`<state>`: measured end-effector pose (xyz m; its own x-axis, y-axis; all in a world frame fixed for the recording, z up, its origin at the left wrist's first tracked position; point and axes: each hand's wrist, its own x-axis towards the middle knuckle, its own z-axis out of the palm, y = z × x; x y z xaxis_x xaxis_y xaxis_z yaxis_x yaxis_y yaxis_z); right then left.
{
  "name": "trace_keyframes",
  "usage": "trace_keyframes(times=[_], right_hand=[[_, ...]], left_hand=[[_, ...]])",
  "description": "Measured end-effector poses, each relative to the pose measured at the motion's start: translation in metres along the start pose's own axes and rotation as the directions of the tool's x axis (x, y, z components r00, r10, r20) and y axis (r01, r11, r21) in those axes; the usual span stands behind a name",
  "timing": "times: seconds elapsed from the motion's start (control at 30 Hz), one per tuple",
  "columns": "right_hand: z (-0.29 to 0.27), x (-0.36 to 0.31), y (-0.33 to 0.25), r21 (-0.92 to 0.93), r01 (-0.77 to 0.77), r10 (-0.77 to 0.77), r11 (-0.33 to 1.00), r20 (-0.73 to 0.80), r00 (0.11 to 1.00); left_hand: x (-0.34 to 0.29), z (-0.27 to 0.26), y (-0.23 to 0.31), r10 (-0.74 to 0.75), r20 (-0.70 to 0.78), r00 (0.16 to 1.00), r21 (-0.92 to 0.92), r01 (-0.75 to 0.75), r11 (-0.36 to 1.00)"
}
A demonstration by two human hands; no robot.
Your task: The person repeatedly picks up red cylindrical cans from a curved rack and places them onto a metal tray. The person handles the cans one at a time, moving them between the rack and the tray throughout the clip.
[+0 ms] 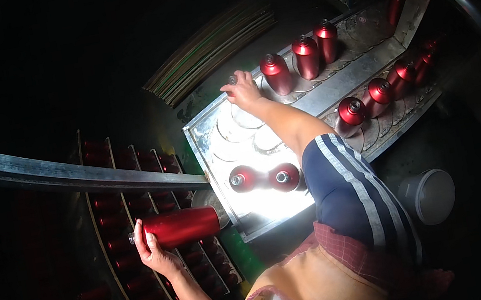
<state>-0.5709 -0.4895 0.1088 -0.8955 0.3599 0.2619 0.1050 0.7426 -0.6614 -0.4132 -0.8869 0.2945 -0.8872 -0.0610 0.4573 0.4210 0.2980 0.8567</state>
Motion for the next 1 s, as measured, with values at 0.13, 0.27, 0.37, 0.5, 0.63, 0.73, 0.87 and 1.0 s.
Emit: trace_keyframes(times=[0.13,0.27,0.37,0.5,0.63,0.73,0.87,1.0], right_hand=[[-0.035,-0.015,-0.008,0.120,0.092,-0.098,0.988,0.047,0.994],[-0.125,-0.051,0.003,0.442,0.210,-0.239,0.872,0.008,0.971],[-0.189,-0.098,0.013,0.640,0.105,-0.182,0.761,0.056,0.982],[-0.218,-0.142,-0.011,0.580,0.134,-0.152,0.804,-0.017,0.988],[-0.186,-0.188,-0.081,0.583,0.111,-0.140,0.805,0.005,0.990],[-0.133,-0.246,-0.156,0.666,0.017,-0.080,0.746,0.064,0.995],[-0.054,-0.315,-0.275,0.711,0.039,-0.223,0.703,0.168,0.960],[0.014,-0.365,-0.417,0.755,0.090,-0.488,0.650,0.323,0.811]], left_hand=[[0.016,0.103,-0.015,0.132,0.072,0.989,0.123,-0.140,0.982],[0.017,0.212,-0.058,0.169,0.115,0.979,0.194,-0.189,0.963],[0.002,0.261,-0.087,0.149,0.154,0.977,0.317,-0.192,0.929],[-0.011,0.255,-0.111,0.063,0.184,0.981,0.413,-0.135,0.900],[-0.023,0.171,-0.113,0.135,0.187,0.973,0.373,-0.197,0.907],[-0.043,0.065,-0.099,0.147,0.192,0.970,0.111,-0.170,0.979],[-0.093,-0.107,-0.066,-0.025,0.118,0.993,-0.257,0.055,0.965],[-0.118,-0.324,-0.039,0.009,-0.213,0.977,-0.182,-0.048,0.982]])
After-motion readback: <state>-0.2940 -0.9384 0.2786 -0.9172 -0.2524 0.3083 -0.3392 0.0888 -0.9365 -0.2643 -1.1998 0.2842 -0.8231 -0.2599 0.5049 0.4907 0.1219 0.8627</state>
